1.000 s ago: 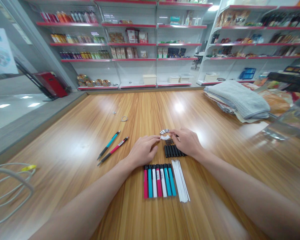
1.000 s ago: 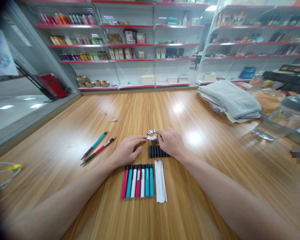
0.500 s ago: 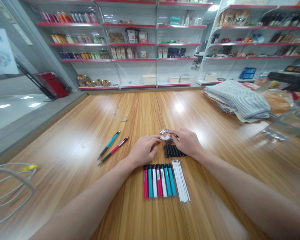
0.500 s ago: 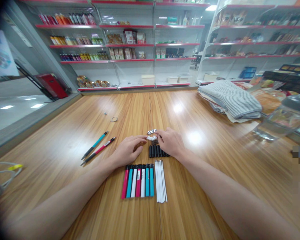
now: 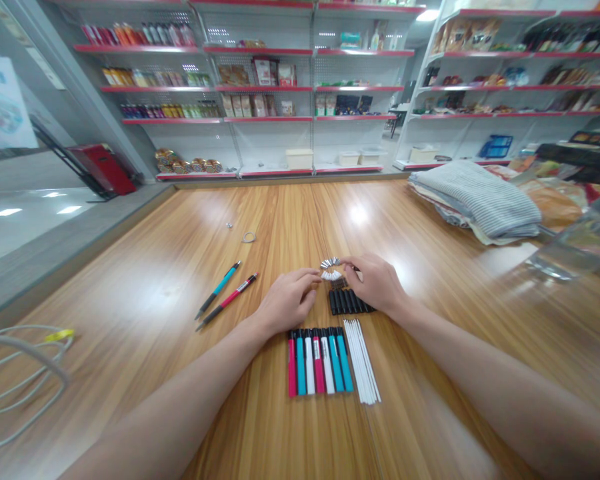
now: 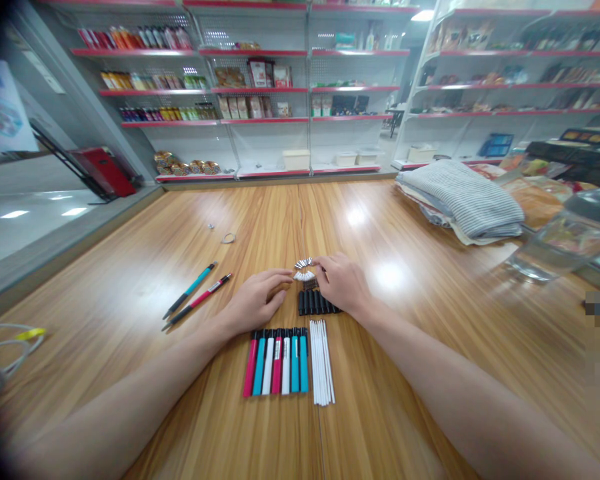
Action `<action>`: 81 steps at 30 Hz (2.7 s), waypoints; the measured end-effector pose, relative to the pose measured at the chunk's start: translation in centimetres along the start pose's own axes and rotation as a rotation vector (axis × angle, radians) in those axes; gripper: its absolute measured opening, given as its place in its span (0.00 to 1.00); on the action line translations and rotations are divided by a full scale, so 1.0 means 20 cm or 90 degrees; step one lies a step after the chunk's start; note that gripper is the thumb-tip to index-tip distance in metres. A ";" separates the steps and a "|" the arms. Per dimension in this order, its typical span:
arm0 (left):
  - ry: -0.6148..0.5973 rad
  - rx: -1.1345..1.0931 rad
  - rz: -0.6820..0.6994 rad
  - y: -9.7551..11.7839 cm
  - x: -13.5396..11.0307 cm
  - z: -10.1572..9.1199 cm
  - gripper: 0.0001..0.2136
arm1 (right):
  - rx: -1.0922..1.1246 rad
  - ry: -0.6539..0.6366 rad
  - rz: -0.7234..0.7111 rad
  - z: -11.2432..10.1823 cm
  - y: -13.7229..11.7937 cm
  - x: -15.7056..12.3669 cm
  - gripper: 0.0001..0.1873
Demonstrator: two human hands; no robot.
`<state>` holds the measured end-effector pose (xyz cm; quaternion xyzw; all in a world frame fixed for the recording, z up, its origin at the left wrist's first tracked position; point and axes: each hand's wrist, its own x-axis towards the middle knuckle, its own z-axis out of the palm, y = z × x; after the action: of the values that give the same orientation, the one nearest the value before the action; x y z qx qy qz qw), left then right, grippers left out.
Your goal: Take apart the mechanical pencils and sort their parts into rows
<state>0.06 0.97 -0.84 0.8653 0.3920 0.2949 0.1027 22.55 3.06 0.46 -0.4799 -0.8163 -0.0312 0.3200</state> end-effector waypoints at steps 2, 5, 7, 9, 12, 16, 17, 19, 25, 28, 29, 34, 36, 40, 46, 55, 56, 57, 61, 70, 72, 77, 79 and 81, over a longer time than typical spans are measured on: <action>0.032 -0.018 -0.011 0.00 0.00 0.00 0.13 | 0.066 0.067 -0.010 -0.01 -0.01 0.01 0.14; 0.058 -0.033 -0.032 0.02 0.00 0.00 0.13 | 0.155 0.145 -0.039 -0.03 -0.03 0.01 0.14; 0.069 -0.035 -0.032 0.02 0.00 0.00 0.13 | 0.179 0.169 -0.074 -0.04 -0.03 0.00 0.13; 0.083 -0.035 -0.022 0.03 0.00 0.00 0.13 | 0.162 0.195 -0.093 -0.04 -0.04 -0.01 0.14; 0.094 -0.039 -0.011 0.03 0.00 0.00 0.13 | 0.115 0.232 -0.068 -0.04 -0.03 -0.02 0.17; 0.089 -0.047 -0.012 0.03 0.00 -0.01 0.13 | 0.141 0.213 -0.019 -0.02 0.00 -0.01 0.17; 0.089 -0.048 -0.012 0.04 0.00 -0.01 0.13 | 0.153 0.199 -0.005 -0.01 0.01 0.00 0.16; 0.088 -0.050 -0.013 0.04 0.00 -0.01 0.13 | 0.174 0.161 0.017 0.01 0.03 0.00 0.15; 0.101 -0.055 -0.010 0.02 0.00 0.00 0.12 | 0.182 0.101 0.099 0.05 0.09 0.01 0.15; 0.110 -0.058 -0.002 0.02 0.00 0.00 0.12 | 0.216 0.141 0.107 0.04 0.09 0.01 0.14; 0.110 -0.058 0.000 0.02 0.00 0.00 0.12 | 0.235 0.149 0.097 0.04 0.08 0.01 0.13; 0.111 -0.057 0.011 0.02 0.01 -0.01 0.15 | 0.290 0.173 -0.043 -0.01 -0.01 0.00 0.08; 0.109 -0.058 0.021 0.02 0.01 -0.01 0.17 | 0.292 0.159 -0.118 -0.02 -0.04 -0.01 0.07; 0.073 -0.027 0.069 0.01 0.00 0.00 0.11 | 0.294 0.109 -0.213 -0.01 -0.08 -0.02 0.09; 0.058 0.000 0.077 0.00 0.00 0.01 0.08 | 0.268 0.105 -0.190 -0.01 -0.07 -0.02 0.12; 0.122 -0.025 -0.011 0.00 0.00 0.00 0.09 | 0.184 0.094 -0.143 0.00 0.00 -0.01 0.08; 0.127 -0.027 -0.013 0.00 0.00 0.00 0.09 | 0.183 0.098 -0.140 0.01 0.00 0.00 0.08; 0.130 -0.030 -0.015 0.00 0.00 0.00 0.08 | 0.186 0.102 -0.138 0.01 0.00 0.00 0.08; 0.120 -0.022 -0.028 0.00 0.00 0.00 0.06 | 0.228 0.114 -0.167 -0.01 -0.03 0.00 0.08; 0.103 -0.021 -0.015 -0.03 0.00 0.02 0.08 | 0.241 0.165 -0.222 -0.02 -0.06 -0.01 0.11; 0.103 -0.025 -0.011 -0.03 0.00 0.02 0.08 | 0.227 0.192 -0.218 -0.02 -0.05 -0.01 0.11; 0.091 -0.018 0.018 0.00 0.00 0.00 0.09 | 0.201 0.231 -0.199 -0.03 -0.05 -0.01 0.09; 0.088 -0.012 0.035 0.01 0.00 0.00 0.09 | 0.198 0.232 -0.186 -0.02 -0.05 -0.02 0.05; 0.081 -0.005 0.042 0.01 0.00 0.00 0.09 | 0.199 0.227 -0.171 -0.02 -0.05 -0.02 0.02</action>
<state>0.17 0.88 -0.66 0.8569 0.3677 0.3543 0.0714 21.99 2.11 0.83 -0.2992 -0.7982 -0.0313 0.5219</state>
